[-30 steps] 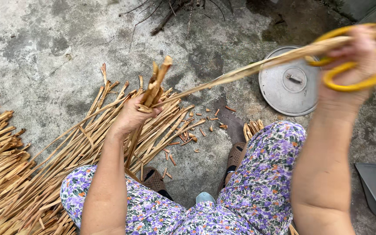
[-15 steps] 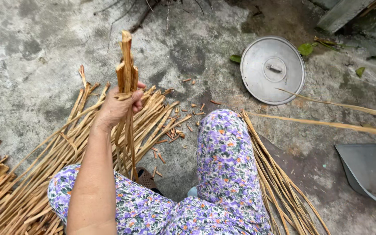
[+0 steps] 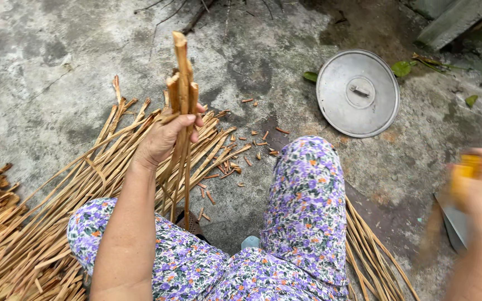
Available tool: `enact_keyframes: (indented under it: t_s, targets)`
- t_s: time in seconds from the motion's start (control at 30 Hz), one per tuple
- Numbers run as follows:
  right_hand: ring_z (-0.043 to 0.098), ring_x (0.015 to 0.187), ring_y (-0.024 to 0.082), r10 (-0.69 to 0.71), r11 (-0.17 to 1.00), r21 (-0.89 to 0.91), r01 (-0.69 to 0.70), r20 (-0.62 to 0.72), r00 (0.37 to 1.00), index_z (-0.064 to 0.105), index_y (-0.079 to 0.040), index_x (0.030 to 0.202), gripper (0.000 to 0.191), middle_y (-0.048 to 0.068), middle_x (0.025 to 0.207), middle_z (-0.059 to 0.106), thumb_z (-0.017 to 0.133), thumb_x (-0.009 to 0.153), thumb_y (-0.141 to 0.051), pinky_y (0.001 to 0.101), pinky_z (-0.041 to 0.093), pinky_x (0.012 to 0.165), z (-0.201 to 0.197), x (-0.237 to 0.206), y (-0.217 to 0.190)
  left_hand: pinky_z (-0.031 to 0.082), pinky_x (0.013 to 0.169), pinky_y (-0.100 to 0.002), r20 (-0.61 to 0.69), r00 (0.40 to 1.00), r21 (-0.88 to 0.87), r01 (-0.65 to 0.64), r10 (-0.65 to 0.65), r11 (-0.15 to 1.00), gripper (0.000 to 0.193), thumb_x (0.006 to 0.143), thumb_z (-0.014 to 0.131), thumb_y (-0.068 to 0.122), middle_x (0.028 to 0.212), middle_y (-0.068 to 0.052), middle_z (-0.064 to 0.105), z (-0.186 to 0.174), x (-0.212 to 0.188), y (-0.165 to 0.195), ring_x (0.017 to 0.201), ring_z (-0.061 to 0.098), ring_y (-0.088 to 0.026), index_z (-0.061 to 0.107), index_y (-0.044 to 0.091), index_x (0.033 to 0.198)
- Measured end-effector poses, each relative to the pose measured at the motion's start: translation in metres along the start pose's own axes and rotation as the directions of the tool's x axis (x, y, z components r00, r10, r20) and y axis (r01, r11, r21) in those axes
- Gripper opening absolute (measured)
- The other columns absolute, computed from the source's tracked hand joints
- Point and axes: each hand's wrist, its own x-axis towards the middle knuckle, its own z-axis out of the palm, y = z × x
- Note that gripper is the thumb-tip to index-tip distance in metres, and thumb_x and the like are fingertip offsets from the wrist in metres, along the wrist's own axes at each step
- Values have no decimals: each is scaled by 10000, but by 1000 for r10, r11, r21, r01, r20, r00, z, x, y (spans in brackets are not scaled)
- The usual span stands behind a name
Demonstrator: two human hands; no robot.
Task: The person sits on a concrete floor and uses yellow-handled shears to trim the ends of dried sticks. They hold a bundle in the left hand and repeatedly cut the tips, letting the small cut pieces fall to the ground.
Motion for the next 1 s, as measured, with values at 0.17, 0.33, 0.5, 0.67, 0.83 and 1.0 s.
enact_keyframes:
  t_s: [0.17,0.33,0.5,0.67,0.83,1.0]
  targets:
    - [720,928,316,12,998,63,-28,238,971,681,-93,1326,576,191,1054,757,877,840,-332,449,559,825,151,0,-59,617,710,-249,-56,998,102,15,-9,995,355,910,738,194,866,-44,700,3,-13,6,740,700,-121,689,58,1234]
    - [663,827,202,-9,955,295,-43,171,985,683,-72,1265,504,108,943,726,905,881,-311,369,525,749,139,35,-132,631,633,-277,-73,992,-118,-114,106,986,299,938,743,198,884,-84,723,10,-17,3,706,719,-157,631,19,1149]
    - [650,935,136,-396,628,752,199,89,914,559,-86,1412,584,30,1026,665,826,893,-101,273,539,816,50,13,-258,607,573,-262,-55,987,-237,-160,151,958,287,967,706,213,848,-88,720,17,-23,9,643,699,-151,669,22,1178]
    - [606,1203,186,-616,441,897,34,275,738,511,-99,1371,709,60,1250,621,866,758,-133,365,498,1039,52,-53,-370,621,687,-298,-105,983,-404,-183,153,896,256,959,718,106,895,-94,721,17,-22,16,750,717,-185,655,-31,1166]
    - [611,1216,192,-635,539,841,56,361,683,534,-107,1350,708,74,1249,655,881,760,-286,377,468,1031,66,-81,-407,589,650,-288,-136,975,-385,-215,176,898,240,935,734,103,836,-72,696,17,-21,12,701,682,-172,655,29,1149]
    - [655,1145,186,-613,546,836,59,350,708,526,-83,1360,711,76,1196,683,867,766,-275,354,505,989,73,-87,-407,565,636,-276,-182,971,-382,-215,155,899,242,924,758,132,836,-55,685,30,-15,2,709,662,-158,654,38,1121]
